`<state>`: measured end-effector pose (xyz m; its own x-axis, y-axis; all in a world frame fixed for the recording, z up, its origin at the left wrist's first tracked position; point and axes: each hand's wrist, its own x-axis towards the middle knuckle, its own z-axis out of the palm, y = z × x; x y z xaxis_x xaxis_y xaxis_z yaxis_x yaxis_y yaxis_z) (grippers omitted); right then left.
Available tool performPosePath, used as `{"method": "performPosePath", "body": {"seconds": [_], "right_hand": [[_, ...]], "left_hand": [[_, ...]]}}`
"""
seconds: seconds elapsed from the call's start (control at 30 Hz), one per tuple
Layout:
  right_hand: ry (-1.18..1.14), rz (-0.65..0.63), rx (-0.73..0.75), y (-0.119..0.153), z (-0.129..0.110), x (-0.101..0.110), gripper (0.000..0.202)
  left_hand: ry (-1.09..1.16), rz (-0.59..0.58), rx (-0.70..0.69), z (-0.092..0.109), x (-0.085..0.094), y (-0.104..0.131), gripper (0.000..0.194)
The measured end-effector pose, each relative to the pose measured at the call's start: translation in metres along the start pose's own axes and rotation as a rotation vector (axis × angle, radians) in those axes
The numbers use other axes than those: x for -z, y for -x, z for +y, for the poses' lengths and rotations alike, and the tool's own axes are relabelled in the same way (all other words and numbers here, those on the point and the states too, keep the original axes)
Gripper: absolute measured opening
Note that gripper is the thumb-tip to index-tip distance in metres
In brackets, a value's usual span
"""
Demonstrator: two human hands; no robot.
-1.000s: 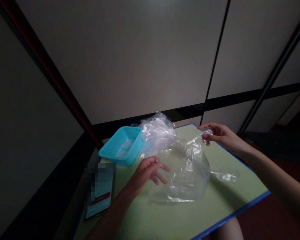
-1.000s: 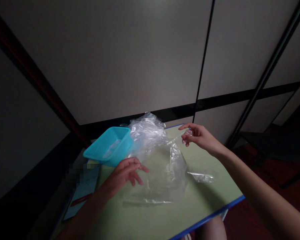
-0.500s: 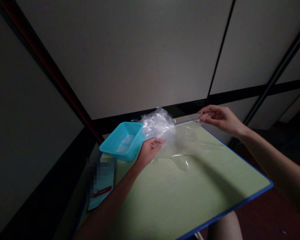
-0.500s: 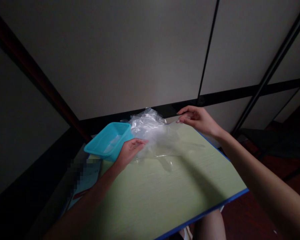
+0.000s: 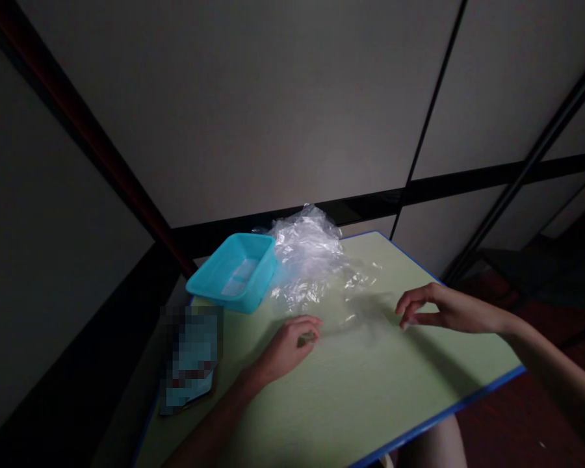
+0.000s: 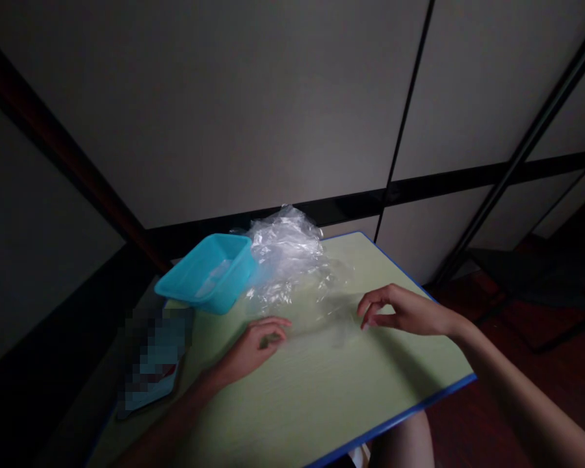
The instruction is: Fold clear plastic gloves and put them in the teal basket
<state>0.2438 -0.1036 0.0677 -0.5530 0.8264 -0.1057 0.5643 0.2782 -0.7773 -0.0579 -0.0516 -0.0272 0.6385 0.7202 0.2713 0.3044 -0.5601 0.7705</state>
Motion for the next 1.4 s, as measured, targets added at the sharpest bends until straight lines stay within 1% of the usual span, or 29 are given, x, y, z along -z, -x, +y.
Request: {"method": "performPosePath", "body": {"seconds": [0.1, 0.17, 0.27, 0.33, 0.37, 0.4, 0.47, 0.5, 0.53, 0.57, 0.6, 0.67, 0.73, 0.83, 0.93, 1.0, 1.07, 1.17, 1.2, 1.27, 1.33, 1.37, 1.4], "right_hand": [[0.050, 0.117, -0.006, 0.003, 0.009, -0.013, 0.024], [0.114, 0.157, -0.018, 0.009, 0.013, -0.020, 0.022], [0.203, 0.105, -0.067, 0.025, 0.020, -0.026, 0.025], [0.231, 0.084, -0.109, 0.038, 0.026, -0.028, 0.031], [0.238, 0.100, -0.130, 0.044, 0.029, -0.030, 0.034], [0.243, 0.130, -0.152, 0.049, 0.032, -0.032, 0.038], [0.247, 0.213, -0.193, 0.055, 0.037, -0.037, 0.041], [0.240, 0.254, -0.211, 0.055, 0.039, -0.041, 0.040], [0.226, 0.281, -0.222, 0.052, 0.040, -0.044, 0.036], [0.204, 0.296, -0.227, 0.048, 0.041, -0.048, 0.030], [0.174, 0.299, -0.228, 0.042, 0.042, -0.052, 0.026], [0.098, 0.294, -0.218, 0.027, 0.045, -0.059, 0.023], [0.006, 0.317, -0.208, 0.010, 0.051, -0.065, 0.022], [-0.154, 0.362, -0.182, -0.013, 0.063, -0.073, 0.031], [-0.275, 0.373, -0.170, -0.030, 0.071, -0.079, 0.038], [-0.291, 0.352, -0.198, -0.037, 0.072, -0.078, 0.040], [-0.281, 0.320, -0.233, -0.039, 0.068, -0.073, 0.039], [-0.167, 0.241, -0.283, -0.029, 0.060, -0.053, 0.041], [-0.079, 0.207, -0.305, -0.023, 0.058, -0.044, 0.041], [0.175, 0.203, -0.393, -0.010, 0.057, -0.029, 0.040], [0.423, 0.271, -0.523, 0.001, 0.057, -0.020, 0.037], [0.520, 0.330, -0.569, 0.005, 0.056, -0.020, 0.035], [0.585, 0.403, -0.578, 0.006, 0.055, -0.022, 0.033]], "left_hand": [[-0.051, -0.032, 0.001, 0.000, -0.006, 0.004, 0.021], [-0.076, -0.049, -0.003, 0.001, -0.008, 0.006, 0.019], [-0.165, -0.113, -0.031, 0.003, -0.006, 0.008, 0.019], [-0.252, -0.194, -0.041, 0.005, 0.001, 0.011, 0.017], [-0.286, -0.240, -0.038, 0.007, 0.006, 0.012, 0.016], [-0.304, -0.286, -0.028, 0.010, 0.011, 0.013, 0.020], [-0.301, -0.379, -0.011, 0.018, 0.019, 0.013, 0.039], [-0.289, -0.419, -0.007, 0.022, 0.021, 0.011, 0.047], [-0.277, -0.444, -0.007, 0.027, 0.020, 0.008, 0.051], [-0.272, -0.452, -0.011, 0.032, 0.017, 0.004, 0.050], [-0.280, -0.428, -0.014, 0.036, 0.011, -0.001, 0.046], [-0.342, -0.311, -0.018, 0.041, -0.007, -0.012, 0.042], [-0.461, -0.293, -0.025, 0.040, -0.028, -0.021, 0.053], [-0.584, -0.296, -0.088, 0.030, -0.054, -0.027, 0.068], [-0.633, -0.282, -0.141, 0.018, -0.066, -0.026, 0.074], [-0.646, -0.279, -0.153, 0.012, -0.069, -0.024, 0.077], [-0.650, -0.273, -0.151, 0.009, -0.070, -0.022, 0.080], [-0.643, -0.275, -0.146, 0.009, -0.069, -0.022, 0.082], [-0.641, -0.281, -0.146, 0.010, -0.068, -0.022, 0.082], [-0.636, -0.300, -0.144, 0.011, -0.067, -0.021, 0.081], [-0.629, -0.313, -0.141, 0.013, -0.066, -0.021, 0.079], [-0.623, -0.320, -0.143, 0.014, -0.066, -0.021, 0.078], [-0.619, -0.327, -0.146, 0.015, -0.066, -0.020, 0.077]]}}
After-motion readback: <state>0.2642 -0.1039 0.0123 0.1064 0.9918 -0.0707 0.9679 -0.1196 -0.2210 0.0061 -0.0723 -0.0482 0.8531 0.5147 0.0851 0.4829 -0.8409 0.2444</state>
